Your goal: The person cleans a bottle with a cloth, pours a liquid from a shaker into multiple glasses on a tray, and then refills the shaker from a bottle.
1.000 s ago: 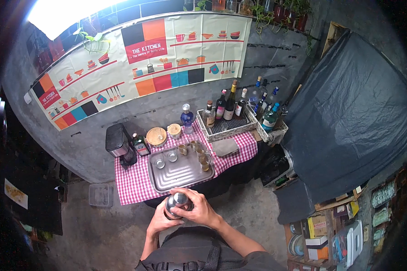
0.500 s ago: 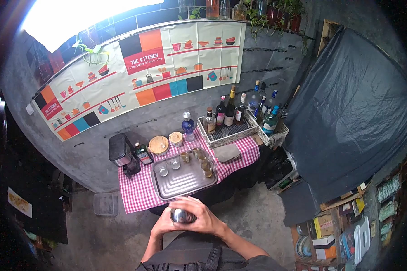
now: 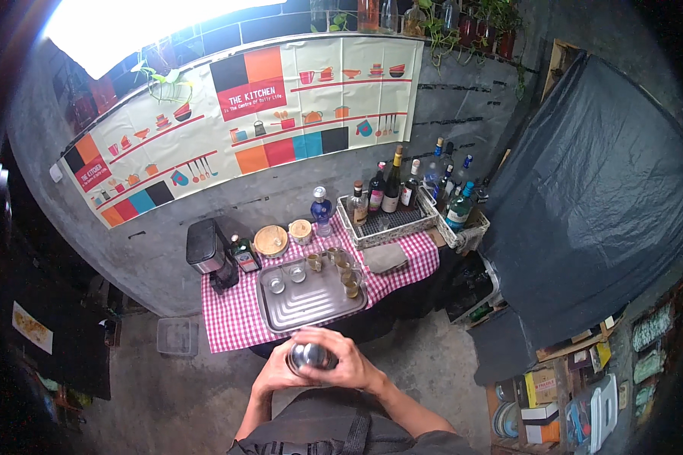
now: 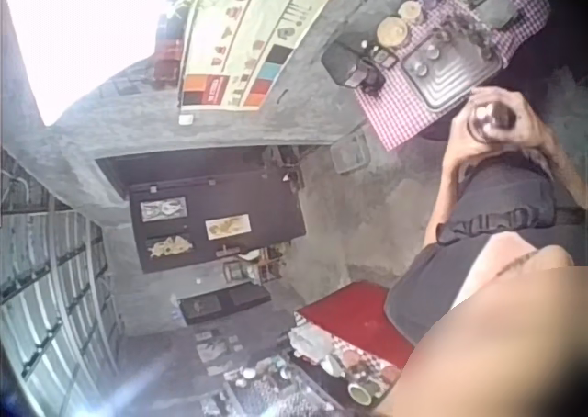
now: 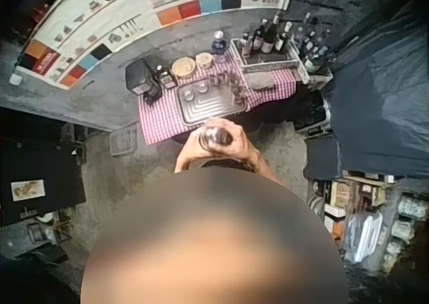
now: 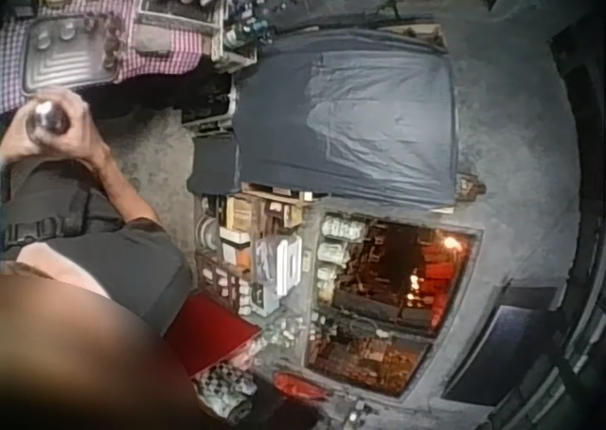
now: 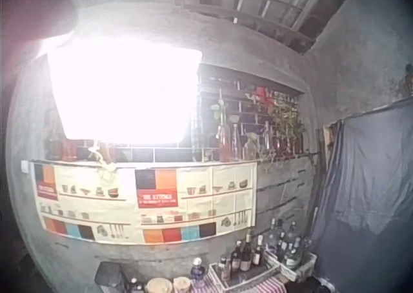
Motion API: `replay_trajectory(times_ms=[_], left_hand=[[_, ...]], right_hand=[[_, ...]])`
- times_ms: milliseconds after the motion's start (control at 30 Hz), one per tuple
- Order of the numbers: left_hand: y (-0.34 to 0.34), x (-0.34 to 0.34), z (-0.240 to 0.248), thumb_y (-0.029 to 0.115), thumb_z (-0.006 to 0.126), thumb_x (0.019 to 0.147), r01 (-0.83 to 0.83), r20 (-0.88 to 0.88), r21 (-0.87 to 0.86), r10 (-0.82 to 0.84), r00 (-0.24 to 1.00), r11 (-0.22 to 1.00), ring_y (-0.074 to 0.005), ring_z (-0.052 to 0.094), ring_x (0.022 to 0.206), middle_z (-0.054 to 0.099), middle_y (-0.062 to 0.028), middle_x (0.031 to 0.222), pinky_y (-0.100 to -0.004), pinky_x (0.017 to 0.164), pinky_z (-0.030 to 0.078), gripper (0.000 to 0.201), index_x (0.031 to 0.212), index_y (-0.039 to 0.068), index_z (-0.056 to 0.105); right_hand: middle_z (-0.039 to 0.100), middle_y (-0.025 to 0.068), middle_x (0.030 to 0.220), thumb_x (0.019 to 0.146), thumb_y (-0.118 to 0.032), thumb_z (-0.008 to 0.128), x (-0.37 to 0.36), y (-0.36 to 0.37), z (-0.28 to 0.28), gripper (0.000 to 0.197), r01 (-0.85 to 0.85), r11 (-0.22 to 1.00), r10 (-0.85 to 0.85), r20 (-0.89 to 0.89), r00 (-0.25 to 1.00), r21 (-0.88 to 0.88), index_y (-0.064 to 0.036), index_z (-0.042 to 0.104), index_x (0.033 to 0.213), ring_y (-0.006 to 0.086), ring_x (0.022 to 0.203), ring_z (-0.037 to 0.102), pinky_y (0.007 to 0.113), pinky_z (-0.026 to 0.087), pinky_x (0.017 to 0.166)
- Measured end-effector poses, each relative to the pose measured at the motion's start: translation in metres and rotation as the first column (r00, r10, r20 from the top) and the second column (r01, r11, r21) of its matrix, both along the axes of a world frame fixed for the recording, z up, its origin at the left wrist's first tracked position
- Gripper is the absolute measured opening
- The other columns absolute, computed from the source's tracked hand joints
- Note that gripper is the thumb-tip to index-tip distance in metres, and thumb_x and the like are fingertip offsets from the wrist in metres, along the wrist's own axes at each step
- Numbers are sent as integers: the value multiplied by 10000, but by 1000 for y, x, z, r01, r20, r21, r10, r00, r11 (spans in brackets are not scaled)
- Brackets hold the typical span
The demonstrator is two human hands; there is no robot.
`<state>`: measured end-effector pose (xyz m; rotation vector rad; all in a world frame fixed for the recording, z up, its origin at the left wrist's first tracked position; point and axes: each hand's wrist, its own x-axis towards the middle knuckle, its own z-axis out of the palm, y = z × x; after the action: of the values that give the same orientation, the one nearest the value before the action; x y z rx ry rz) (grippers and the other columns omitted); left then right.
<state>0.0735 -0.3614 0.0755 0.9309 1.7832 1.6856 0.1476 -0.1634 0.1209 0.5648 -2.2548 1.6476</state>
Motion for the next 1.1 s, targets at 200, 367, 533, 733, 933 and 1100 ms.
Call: replay_trajectory(times_ms=[200,367,533,733,933,1100], left_hand=[[7,7,-13,91,929,634,-33,179,73,19,984,997,-154,643,1042,668,-54,1185,-339,932,537,725,1278,14,606],[-3,9,11,117,958,630,-87,-7,37,88,996,995,-155,659,1019,686,-64,1121,-340,919,549,707,1244,19,621],[8,20,0,103,954,636,-77,204,132,49,978,988,-149,654,1031,686,-62,1117,-340,933,545,745,1281,12,592],[-4,4,3,106,946,644,-31,-19,18,31,999,999,-138,642,1023,681,-52,1089,-331,931,540,697,1244,19,599],[6,17,-17,110,970,620,-18,222,97,-4,975,995,-140,624,1077,664,-54,1145,-330,967,519,764,1273,23,582],[-5,10,0,129,979,583,-59,64,-1,59,996,998,-158,628,1099,674,-71,1167,-341,992,509,805,1284,11,601]], right_hand=[[675,159,1319,831,-215,821,-10,-15,1,576,88,987,-64,174,983,-132,-13,627,1335,324,1326,581,447,440,1123],[676,158,1327,802,-183,847,1,-3,-2,572,-17,1000,17,15,1000,-25,-30,651,1318,333,1369,546,482,417,1146],[675,161,1329,820,-208,831,-4,-11,-7,529,129,990,-120,142,983,-58,-20,670,1288,335,1341,573,447,447,1123],[668,158,1345,798,-179,854,4,-2,-1,581,-31,999,31,3,1000,10,-34,650,1322,358,1369,542,477,417,1149],[688,169,1305,810,-192,828,3,-9,-4,536,91,991,-76,150,986,-97,-7,668,1287,322,1323,591,441,450,1124],[681,159,1326,811,-175,839,8,8,0,535,12,999,-14,54,998,29,-6,669,1289,312,1341,576,437,454,1121]])
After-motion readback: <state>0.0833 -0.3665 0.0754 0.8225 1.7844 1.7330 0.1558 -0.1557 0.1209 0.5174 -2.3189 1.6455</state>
